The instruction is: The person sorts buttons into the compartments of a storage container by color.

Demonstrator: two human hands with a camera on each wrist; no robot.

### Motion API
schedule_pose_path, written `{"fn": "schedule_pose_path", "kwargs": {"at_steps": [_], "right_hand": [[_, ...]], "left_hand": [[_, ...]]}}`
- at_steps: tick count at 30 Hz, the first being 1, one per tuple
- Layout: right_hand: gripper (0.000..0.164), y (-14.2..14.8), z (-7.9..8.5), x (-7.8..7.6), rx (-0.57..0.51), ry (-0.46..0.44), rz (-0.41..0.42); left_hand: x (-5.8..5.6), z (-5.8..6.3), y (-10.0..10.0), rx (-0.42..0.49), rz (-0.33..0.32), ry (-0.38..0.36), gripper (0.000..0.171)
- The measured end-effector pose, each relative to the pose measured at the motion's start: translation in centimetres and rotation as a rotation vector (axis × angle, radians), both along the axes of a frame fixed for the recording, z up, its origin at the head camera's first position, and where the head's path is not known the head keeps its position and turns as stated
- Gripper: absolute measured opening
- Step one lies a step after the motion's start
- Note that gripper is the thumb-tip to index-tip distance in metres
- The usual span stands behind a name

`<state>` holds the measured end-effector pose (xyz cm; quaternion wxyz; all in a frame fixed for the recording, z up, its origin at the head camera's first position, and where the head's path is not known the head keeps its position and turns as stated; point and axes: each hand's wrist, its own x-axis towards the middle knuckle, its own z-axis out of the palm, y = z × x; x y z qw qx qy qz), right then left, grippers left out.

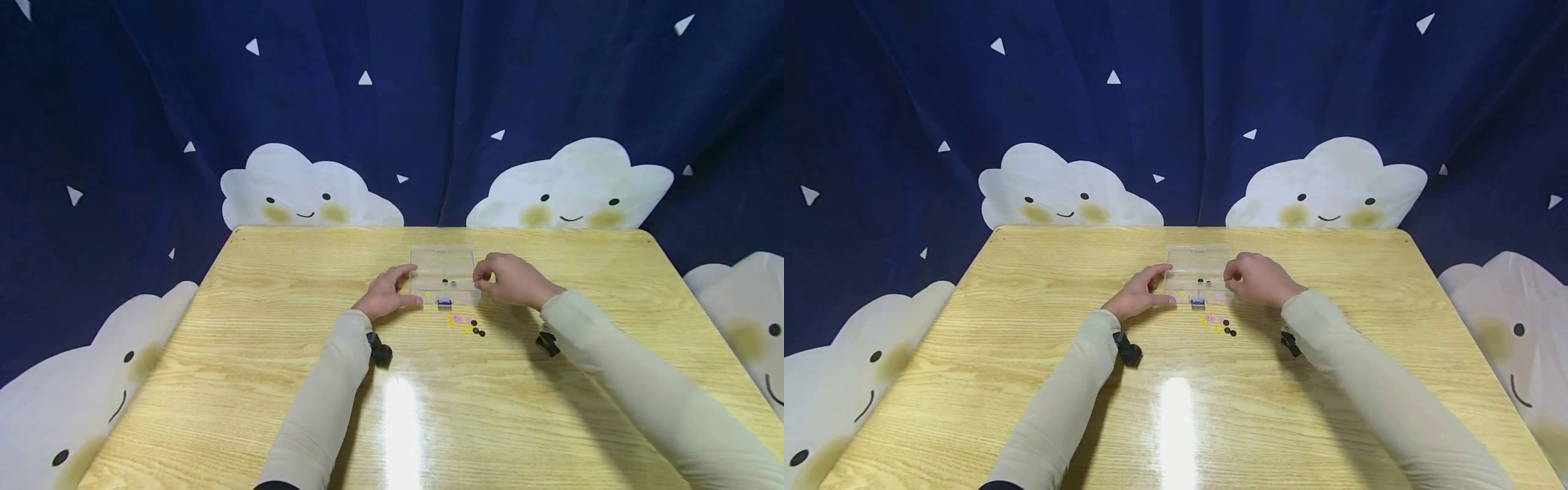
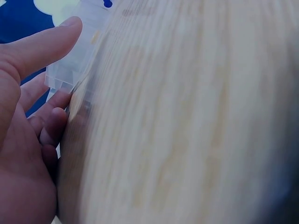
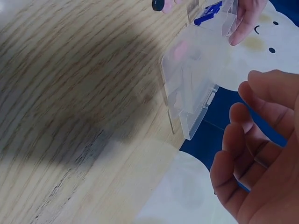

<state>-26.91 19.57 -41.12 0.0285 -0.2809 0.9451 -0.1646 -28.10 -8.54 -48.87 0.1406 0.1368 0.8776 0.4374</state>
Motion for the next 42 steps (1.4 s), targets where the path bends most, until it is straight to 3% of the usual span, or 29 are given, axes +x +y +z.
{"fn": "schedule_pose_path", "kwargs": {"at_steps": [18,27,42], "right_hand": [[0.011,2.2,-0.7,2.6,-0.012,-0.004,0.032],[0.009,2.8,-2.2,3.7,-0.033,-0.013,0.052],[0.01,1.1,-3.2,4.8,-0.075,-0.029,0.122]], "left_hand": [[-0.1,0.0,0.0,-0.013,0.002,-0.005,0.078],[-0.1,0.1,0.0,-0.016,0.002,-0.007,0.078],[-0.1,0.1,-0.1,-0.031,0.021,-0.01,0.078]]}}
